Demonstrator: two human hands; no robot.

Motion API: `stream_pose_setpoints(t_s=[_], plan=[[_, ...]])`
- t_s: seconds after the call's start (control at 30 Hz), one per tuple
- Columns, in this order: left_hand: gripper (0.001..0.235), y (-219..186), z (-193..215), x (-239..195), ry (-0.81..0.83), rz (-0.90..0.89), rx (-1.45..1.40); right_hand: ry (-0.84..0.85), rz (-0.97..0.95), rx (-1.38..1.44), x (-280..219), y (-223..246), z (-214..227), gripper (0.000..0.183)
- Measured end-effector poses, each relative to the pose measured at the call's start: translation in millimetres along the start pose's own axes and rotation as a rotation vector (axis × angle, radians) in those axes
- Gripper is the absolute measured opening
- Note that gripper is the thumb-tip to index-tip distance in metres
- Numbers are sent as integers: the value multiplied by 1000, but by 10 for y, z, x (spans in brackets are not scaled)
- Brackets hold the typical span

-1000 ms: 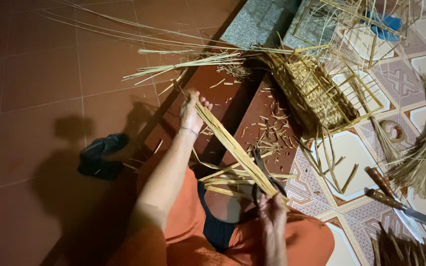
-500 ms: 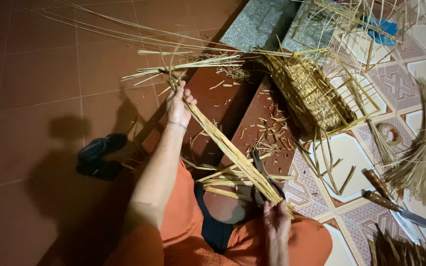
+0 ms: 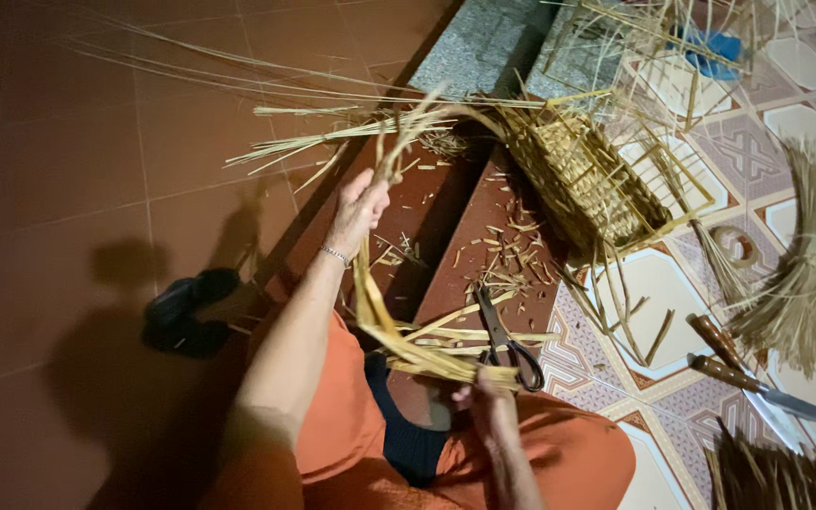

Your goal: The person sits on the floor and uses shears to trim dried palm leaves, then weaves them into a partially completed basket frame. Trimmed pieces are set aside, and the basket is periodically lifted and repositioned.

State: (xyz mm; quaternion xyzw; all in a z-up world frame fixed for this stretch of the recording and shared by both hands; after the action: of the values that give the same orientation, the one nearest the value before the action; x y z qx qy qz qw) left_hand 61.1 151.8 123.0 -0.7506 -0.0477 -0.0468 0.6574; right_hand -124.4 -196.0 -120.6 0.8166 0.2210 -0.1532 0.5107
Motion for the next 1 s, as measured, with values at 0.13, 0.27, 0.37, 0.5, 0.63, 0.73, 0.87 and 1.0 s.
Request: stream_pose_setpoints(t_s=[0.13,0.27,0.37,0.5,0.63,0.73,0.87,1.0], plan=[[34,96,-145,-5,115,38,66,371,268,-874,-236,339,-495,37],[30,187,-182,25,170,97,109,277,-158,-1011,-290,572,-244,19],[27,243,-231,28,213,139,138,45,79,-754,-144,882,82,18],[24,328,-373,34,252,143,222,-317,347,-1294,234,983,422,29],[23,378,-592,53,326,46,237,-325,236,-1732,658,708,534,55],[24,544,-663,54,313,110,268,-377,69,-1766,812,583,652,55],[25,733,-744,109,326,5,247,-340,-89,-1678,857,571,721,62],[25,855,-825,152,246,-62,362,-375,-1,-1561,725,721,625,69]])
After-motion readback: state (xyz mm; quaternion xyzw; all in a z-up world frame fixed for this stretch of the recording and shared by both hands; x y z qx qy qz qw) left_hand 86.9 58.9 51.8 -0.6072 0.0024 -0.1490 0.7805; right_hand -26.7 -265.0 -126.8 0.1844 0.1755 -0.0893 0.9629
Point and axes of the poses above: each hand's wrist, its own x-axis towards the middle knuckle, its own z-axis out of the back of the hand, y = z × x, the point moved 5 cm from there along x, towards the middle knuckle, and after that the axes turned 6 degrees about y, right-handed, at the moved point
